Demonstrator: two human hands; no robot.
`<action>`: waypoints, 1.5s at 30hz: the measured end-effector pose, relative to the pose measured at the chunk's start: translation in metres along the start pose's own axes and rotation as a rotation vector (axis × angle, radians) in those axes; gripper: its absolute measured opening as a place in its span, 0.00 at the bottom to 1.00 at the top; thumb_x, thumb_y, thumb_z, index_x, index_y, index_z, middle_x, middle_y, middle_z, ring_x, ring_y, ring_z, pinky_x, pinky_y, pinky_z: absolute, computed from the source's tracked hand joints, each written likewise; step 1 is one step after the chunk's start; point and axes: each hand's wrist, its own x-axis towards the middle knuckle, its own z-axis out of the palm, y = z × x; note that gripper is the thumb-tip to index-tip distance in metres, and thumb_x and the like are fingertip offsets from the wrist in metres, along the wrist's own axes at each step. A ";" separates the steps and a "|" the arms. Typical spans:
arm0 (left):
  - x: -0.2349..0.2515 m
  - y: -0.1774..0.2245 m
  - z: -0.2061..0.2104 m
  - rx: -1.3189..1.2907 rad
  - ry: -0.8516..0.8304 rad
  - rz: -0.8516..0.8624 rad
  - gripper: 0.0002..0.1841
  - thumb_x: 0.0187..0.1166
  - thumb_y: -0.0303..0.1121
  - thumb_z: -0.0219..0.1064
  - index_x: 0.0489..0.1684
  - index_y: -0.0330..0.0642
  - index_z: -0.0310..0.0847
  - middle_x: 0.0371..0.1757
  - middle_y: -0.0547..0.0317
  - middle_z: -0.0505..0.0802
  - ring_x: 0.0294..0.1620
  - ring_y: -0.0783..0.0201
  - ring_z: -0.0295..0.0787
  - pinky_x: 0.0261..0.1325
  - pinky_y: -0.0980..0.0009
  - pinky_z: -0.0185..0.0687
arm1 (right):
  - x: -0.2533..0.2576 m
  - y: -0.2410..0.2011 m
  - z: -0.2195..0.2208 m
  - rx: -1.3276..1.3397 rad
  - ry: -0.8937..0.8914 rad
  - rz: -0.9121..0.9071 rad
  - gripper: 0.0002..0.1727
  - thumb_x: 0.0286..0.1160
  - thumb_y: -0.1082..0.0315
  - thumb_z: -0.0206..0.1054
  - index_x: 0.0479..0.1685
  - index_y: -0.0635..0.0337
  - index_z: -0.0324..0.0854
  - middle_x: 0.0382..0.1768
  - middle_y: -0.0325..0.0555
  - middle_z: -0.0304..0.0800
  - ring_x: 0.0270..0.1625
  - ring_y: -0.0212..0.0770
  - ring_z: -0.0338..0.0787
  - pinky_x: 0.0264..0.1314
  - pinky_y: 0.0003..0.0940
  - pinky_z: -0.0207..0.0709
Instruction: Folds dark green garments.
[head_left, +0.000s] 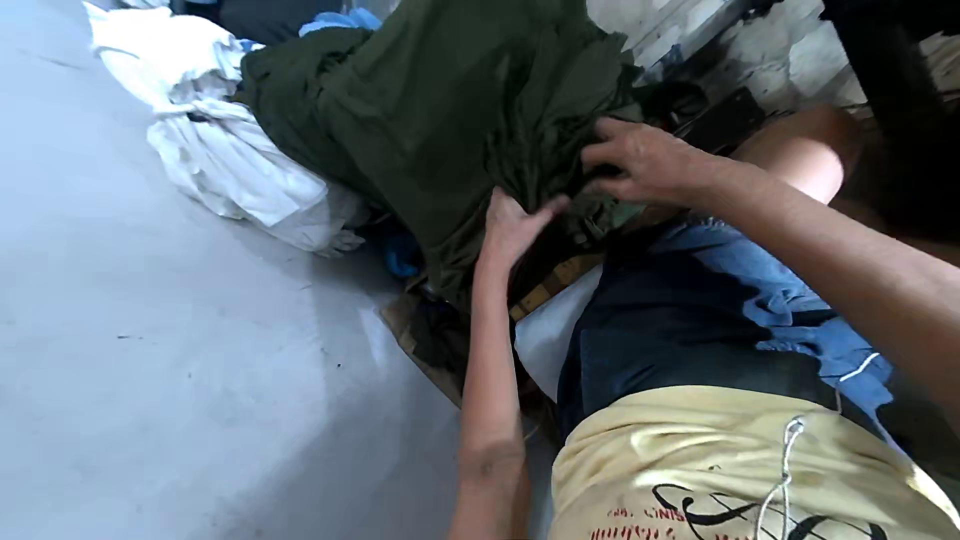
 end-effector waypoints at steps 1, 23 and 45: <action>-0.007 0.008 0.005 0.164 -0.013 -0.022 0.48 0.60 0.54 0.85 0.73 0.24 0.72 0.69 0.33 0.84 0.74 0.45 0.80 0.79 0.49 0.73 | 0.008 -0.006 0.000 0.042 0.019 0.020 0.10 0.78 0.68 0.70 0.48 0.67 0.88 0.58 0.66 0.81 0.57 0.65 0.86 0.57 0.64 0.80; -0.010 0.013 0.011 0.215 0.013 -0.058 0.45 0.60 0.57 0.84 0.70 0.28 0.76 0.64 0.34 0.87 0.70 0.43 0.83 0.75 0.45 0.74 | 0.014 -0.021 0.012 -0.072 0.067 0.027 0.10 0.78 0.73 0.66 0.53 0.64 0.85 0.56 0.63 0.84 0.54 0.67 0.89 0.52 0.67 0.80; -0.010 0.027 0.045 0.433 0.284 -0.223 0.35 0.70 0.47 0.78 0.63 0.22 0.78 0.60 0.28 0.88 0.66 0.36 0.86 0.68 0.43 0.78 | -0.014 -0.011 0.027 0.031 0.224 0.218 0.17 0.80 0.68 0.69 0.62 0.67 0.80 0.63 0.64 0.83 0.65 0.66 0.85 0.63 0.65 0.79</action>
